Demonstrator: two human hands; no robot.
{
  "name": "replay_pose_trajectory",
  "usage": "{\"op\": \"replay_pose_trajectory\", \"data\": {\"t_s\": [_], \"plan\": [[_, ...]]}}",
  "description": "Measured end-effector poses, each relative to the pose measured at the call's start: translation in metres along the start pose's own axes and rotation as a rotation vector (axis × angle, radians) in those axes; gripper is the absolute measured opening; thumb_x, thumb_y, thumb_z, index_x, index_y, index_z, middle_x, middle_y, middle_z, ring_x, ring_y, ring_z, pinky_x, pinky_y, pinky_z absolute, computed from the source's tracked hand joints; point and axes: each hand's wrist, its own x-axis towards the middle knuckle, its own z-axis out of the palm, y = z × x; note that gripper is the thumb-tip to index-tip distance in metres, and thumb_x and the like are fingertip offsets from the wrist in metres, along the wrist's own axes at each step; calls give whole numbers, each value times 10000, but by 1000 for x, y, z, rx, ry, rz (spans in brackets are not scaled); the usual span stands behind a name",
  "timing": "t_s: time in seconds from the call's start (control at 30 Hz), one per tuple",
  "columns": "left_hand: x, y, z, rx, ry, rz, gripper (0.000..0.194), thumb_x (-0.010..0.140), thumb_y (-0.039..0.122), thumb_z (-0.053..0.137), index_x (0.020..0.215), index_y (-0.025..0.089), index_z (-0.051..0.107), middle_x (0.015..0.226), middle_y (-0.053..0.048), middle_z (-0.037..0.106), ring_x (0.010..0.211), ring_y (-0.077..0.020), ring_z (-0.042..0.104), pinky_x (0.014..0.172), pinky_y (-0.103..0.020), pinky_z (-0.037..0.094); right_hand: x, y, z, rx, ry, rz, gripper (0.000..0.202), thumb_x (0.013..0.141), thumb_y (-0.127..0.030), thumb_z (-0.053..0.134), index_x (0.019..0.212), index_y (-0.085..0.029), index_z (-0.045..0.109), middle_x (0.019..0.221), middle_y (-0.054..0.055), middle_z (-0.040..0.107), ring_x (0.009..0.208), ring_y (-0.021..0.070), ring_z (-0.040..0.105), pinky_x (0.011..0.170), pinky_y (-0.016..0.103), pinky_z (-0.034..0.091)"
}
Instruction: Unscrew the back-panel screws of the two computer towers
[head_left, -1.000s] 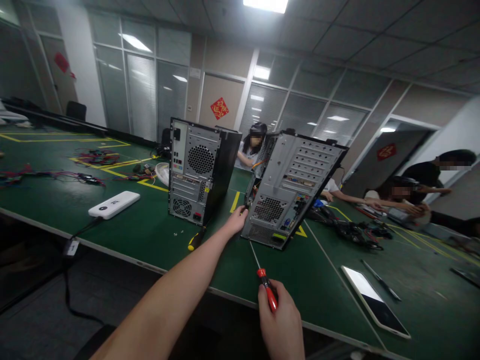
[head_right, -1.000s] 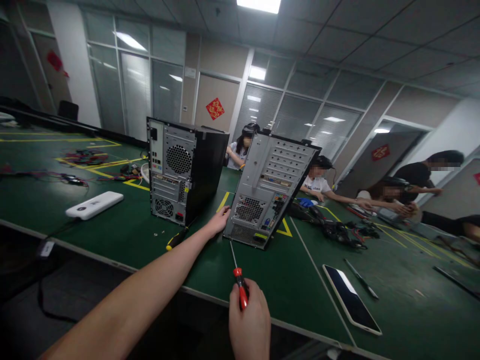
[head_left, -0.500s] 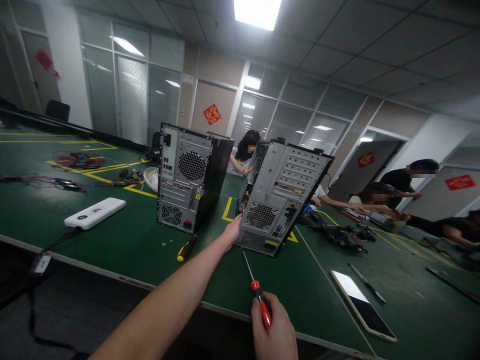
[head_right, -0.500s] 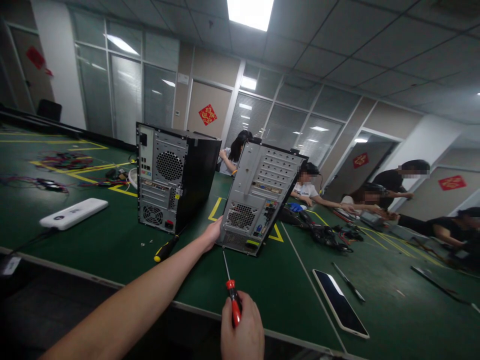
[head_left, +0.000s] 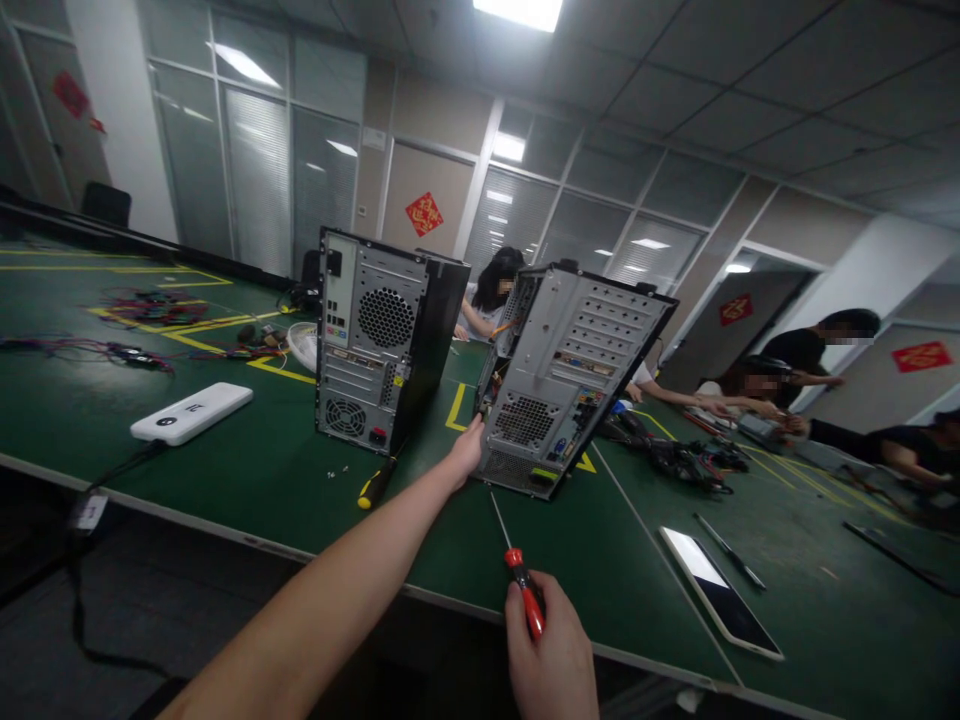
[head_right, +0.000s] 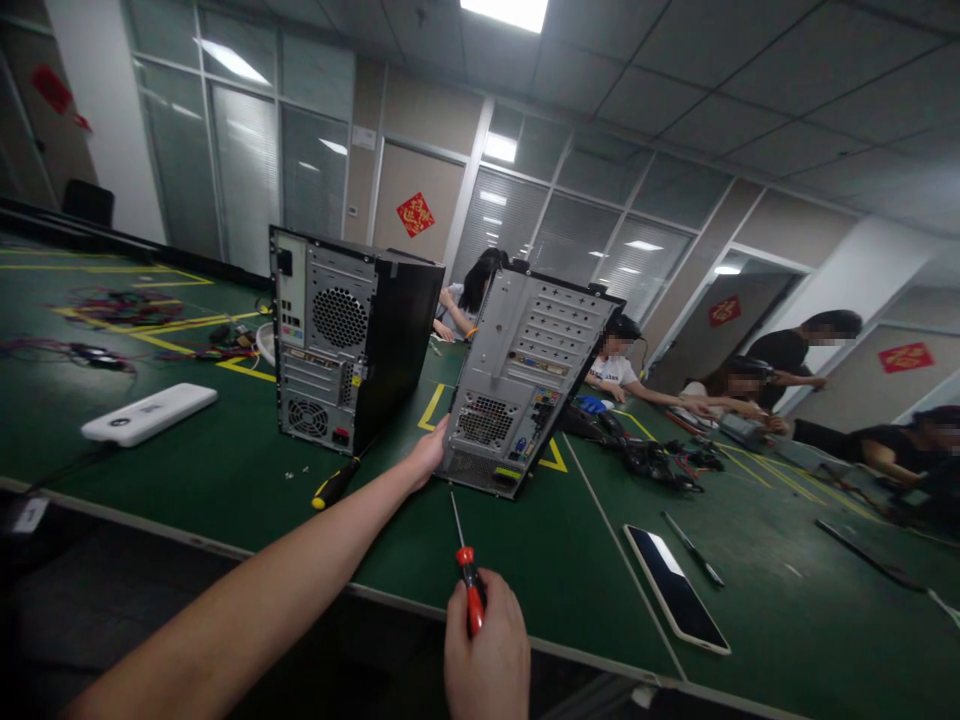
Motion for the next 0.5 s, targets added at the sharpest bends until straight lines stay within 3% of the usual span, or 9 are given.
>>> {"op": "replay_pose_trajectory", "data": {"t_s": [0.2,0.37,0.5], "plan": [[-3,2,6,-21,-26,-35,700,1030,503,448,1666,215,395,1729,-49,383,1599,-271,396,1288,-391,331,6,-15,-2,-73,4,-31,281,992,-440,495,987,-237,688,899,80,708,816,273,726,727,362,516],[-2,-1,7,-3,-57,17,581,1014,486,487,1538,263,603,1738,-17,371,1595,-300,401,1268,-393,373,9,-19,4,-135,5,-45,273,1013,-414,466,989,-232,669,907,76,676,815,269,704,733,364,493],[-4,-1,4,-3,-48,22,583,1012,493,483,1531,257,605,1723,-25,402,1579,-297,427,1267,-408,378,11,-21,9,-178,2,-63,267,1025,-394,451,985,-224,654,947,92,671,837,275,694,744,371,485]]}}
